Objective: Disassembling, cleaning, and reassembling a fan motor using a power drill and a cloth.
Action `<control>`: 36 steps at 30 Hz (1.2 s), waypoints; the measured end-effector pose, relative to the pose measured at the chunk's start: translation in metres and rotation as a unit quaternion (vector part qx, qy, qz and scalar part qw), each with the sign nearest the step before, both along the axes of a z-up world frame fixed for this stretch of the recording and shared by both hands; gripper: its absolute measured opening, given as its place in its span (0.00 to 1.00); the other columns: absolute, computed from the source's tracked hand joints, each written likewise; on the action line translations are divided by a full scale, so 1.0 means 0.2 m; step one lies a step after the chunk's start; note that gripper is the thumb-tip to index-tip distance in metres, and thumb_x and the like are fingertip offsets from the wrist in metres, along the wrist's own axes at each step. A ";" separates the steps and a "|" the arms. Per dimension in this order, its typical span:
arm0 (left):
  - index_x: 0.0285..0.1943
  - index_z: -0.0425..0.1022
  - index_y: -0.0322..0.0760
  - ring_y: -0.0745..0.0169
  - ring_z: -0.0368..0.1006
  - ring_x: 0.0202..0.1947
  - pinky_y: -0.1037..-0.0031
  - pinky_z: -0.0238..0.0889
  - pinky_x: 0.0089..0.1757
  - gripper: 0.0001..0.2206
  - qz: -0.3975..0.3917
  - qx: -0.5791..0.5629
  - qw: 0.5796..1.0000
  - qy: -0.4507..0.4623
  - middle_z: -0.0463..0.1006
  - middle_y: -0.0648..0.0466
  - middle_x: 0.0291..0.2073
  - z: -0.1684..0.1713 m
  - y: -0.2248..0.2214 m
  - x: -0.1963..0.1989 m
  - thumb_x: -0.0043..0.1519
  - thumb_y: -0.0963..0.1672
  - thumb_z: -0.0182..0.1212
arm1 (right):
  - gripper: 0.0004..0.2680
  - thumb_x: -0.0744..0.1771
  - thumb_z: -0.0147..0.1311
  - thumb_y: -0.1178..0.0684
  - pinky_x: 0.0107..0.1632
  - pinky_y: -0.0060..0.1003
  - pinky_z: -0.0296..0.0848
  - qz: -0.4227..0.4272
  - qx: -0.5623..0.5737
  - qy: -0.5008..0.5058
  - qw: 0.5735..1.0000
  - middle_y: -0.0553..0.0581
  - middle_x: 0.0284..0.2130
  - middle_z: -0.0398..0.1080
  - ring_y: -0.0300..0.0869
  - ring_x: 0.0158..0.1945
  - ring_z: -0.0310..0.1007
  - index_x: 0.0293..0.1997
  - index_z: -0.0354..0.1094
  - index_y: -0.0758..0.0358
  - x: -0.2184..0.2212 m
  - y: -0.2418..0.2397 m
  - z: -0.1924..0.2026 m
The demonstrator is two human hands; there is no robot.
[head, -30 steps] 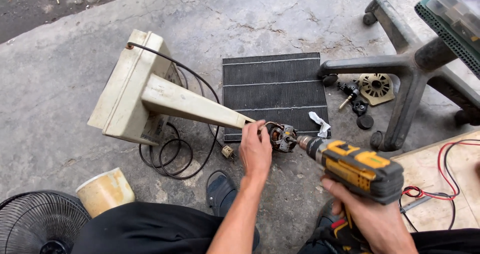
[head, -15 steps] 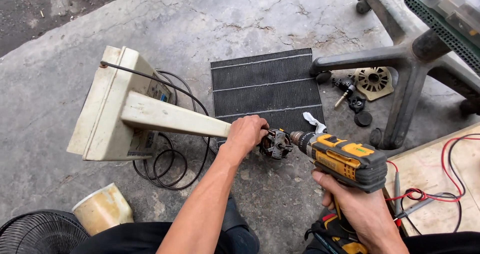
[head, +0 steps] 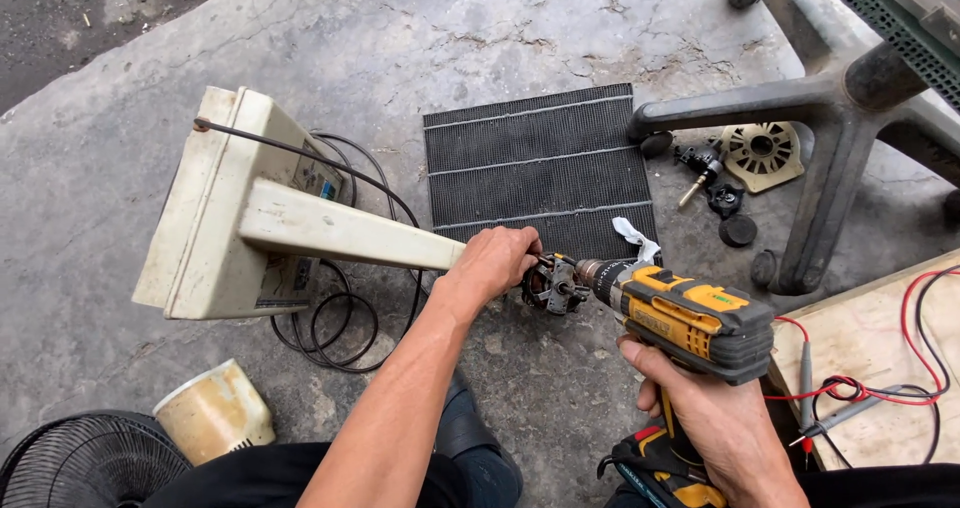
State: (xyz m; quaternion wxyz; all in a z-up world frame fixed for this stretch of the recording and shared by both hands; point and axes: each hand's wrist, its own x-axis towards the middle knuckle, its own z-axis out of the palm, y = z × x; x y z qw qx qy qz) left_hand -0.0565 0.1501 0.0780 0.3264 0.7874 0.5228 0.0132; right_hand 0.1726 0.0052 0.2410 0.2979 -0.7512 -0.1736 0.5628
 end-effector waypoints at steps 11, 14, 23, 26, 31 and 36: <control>0.71 0.75 0.39 0.52 0.84 0.32 0.63 0.85 0.45 0.29 -0.029 -0.085 0.991 0.103 0.89 0.46 0.41 0.09 -0.01 0.02 0.58 0.44 0.74 | 0.09 0.67 0.64 0.67 0.31 0.45 0.66 -0.024 -0.019 0.011 0.999 0.70 0.38 0.80 0.52 0.28 0.67 0.52 0.80 0.82 -0.04 0.05 0.07; 0.72 0.72 0.39 0.47 0.85 0.48 0.57 0.79 0.51 0.39 -0.018 -0.036 0.992 0.118 0.85 0.45 0.57 0.00 -0.10 0.03 0.52 0.51 0.86 | 0.09 0.67 0.64 0.68 0.30 0.45 0.65 -0.032 0.000 0.016 0.999 0.70 0.38 0.79 0.52 0.27 0.66 0.52 0.79 0.82 -0.04 0.06 0.05; 0.65 0.68 0.39 0.59 0.77 0.33 0.62 0.82 0.35 0.24 0.350 0.063 0.932 -0.069 0.77 0.51 0.53 0.12 -0.53 0.24 0.63 0.47 0.72 | 0.07 0.67 0.64 0.69 0.28 0.44 0.64 -0.049 0.024 0.033 0.998 0.70 0.34 0.77 0.51 0.26 0.66 0.49 0.79 0.83 -0.02 0.03 0.01; 0.67 0.67 0.41 0.61 0.73 0.50 0.63 0.78 0.47 0.27 0.456 0.009 0.881 -0.124 0.70 0.52 0.53 0.08 -0.67 0.36 0.63 0.50 0.72 | 0.08 0.66 0.65 0.69 0.27 0.43 0.65 -0.053 0.042 0.041 0.997 0.70 0.32 0.77 0.50 0.25 0.67 0.50 0.79 0.82 0.01 0.00 -0.04; 0.66 0.71 0.41 0.53 0.76 0.57 0.59 0.75 0.55 0.24 0.424 0.111 0.891 -0.120 0.75 0.50 0.58 0.09 -0.69 0.39 0.63 0.48 0.72 | 0.09 0.66 0.65 0.68 0.28 0.45 0.65 -0.042 0.023 0.042 0.998 0.71 0.30 0.75 0.52 0.25 0.67 0.51 0.80 0.81 0.04 -0.02 -0.07; 0.76 0.69 0.33 0.45 0.63 0.72 0.51 0.55 0.68 0.39 0.265 0.143 0.953 0.015 0.71 0.42 0.72 0.00 -0.48 0.23 0.57 0.53 0.75 | 0.08 0.67 0.65 0.69 0.28 0.45 0.65 -0.043 0.021 0.053 0.997 0.71 0.33 0.77 0.51 0.26 0.67 0.50 0.81 0.83 0.04 -0.02 -0.07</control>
